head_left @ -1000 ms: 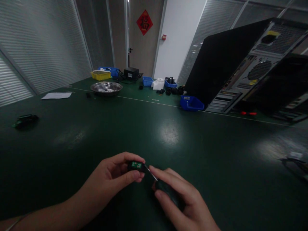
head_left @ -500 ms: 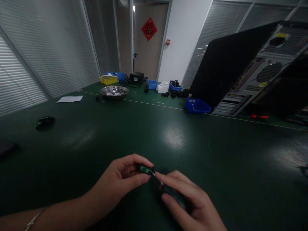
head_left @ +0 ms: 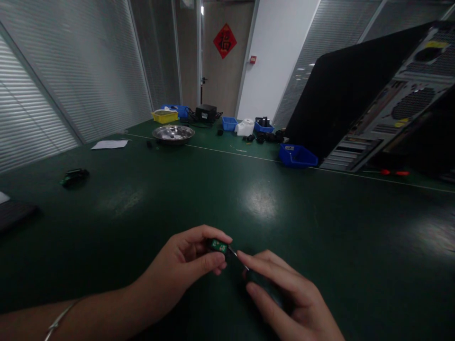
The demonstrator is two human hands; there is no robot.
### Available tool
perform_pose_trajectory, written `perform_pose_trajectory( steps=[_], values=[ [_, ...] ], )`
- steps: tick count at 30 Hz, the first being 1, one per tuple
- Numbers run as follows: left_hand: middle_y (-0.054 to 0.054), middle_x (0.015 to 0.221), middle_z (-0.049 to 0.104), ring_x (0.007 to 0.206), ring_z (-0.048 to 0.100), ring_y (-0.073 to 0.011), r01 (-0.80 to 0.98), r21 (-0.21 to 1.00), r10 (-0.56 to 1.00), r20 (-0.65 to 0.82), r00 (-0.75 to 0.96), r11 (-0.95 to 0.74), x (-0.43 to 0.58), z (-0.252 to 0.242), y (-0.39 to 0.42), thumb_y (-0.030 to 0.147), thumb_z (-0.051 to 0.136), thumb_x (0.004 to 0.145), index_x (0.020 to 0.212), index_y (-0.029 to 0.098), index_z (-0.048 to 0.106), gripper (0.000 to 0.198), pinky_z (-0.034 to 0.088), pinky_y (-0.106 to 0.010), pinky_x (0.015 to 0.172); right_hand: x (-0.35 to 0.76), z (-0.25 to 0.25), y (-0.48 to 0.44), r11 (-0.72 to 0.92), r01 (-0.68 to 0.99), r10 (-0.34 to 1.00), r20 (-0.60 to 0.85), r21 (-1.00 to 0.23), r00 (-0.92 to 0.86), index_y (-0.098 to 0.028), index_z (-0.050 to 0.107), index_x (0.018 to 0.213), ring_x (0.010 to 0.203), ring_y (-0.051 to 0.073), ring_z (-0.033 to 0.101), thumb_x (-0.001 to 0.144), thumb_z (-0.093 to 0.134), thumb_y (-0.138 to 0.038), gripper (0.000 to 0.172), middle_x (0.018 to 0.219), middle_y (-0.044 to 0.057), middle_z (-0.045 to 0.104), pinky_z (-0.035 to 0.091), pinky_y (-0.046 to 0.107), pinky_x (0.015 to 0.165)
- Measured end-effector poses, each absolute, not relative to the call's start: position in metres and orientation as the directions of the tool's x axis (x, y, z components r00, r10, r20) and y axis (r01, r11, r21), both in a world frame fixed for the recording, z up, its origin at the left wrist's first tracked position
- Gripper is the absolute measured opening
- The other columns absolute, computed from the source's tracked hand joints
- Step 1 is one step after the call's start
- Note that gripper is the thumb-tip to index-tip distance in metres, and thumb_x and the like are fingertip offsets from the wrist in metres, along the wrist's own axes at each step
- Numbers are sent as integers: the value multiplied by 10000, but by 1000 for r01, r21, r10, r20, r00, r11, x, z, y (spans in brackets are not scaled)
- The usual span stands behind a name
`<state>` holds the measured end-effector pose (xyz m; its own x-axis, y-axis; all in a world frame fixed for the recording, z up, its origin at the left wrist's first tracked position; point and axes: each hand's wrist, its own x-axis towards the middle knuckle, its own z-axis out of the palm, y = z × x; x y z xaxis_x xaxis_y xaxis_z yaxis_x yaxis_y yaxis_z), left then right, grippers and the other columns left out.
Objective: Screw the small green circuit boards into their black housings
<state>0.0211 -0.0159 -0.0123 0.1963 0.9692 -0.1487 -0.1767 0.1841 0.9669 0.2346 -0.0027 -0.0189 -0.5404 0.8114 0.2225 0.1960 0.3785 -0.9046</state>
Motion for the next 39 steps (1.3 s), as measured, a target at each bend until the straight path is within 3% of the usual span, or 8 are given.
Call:
perform_pose_trajectory(
  steps=[7,23,28,32,39],
  values=[
    [4,795,675,742,604,-134,-149,972,969,-151,196,182,21,-12,-16,163,712,784,966,196,699,185,478,-253,714,233,-14,-4,380,197,807,220,-904,-548,-334,666,1226,832,182,678,850,564,-65,474,937,47,691,546,280,701],
    [12,779,620,708,561,-123,-83,984,969,-141,200,160,21,-11,-16,222,723,794,929,177,700,144,451,-245,680,233,-16,-7,397,230,791,203,-889,-577,-352,636,1258,851,178,665,869,540,-64,493,956,46,668,544,289,727],
    [-24,718,698,671,636,-144,-201,961,956,-133,261,189,21,-13,-16,282,703,826,951,147,693,184,502,-271,680,233,-18,-7,374,212,796,196,-903,-573,-336,650,1237,887,182,665,861,551,-55,479,980,49,669,542,295,761],
    [-68,794,741,726,686,-170,-302,932,945,-103,310,201,20,-19,-16,298,676,860,958,136,698,190,536,-288,704,233,-17,-7,361,206,798,187,-909,-573,-313,655,1232,884,183,667,868,551,-68,451,969,53,673,541,294,759],
    [-51,773,749,707,685,-146,-318,925,941,-98,324,206,21,-19,-13,277,698,849,945,145,706,164,530,-253,688,234,-15,-6,378,181,781,208,-908,-589,-293,655,1235,868,180,668,868,545,-63,446,961,64,673,543,299,754]
  ],
)
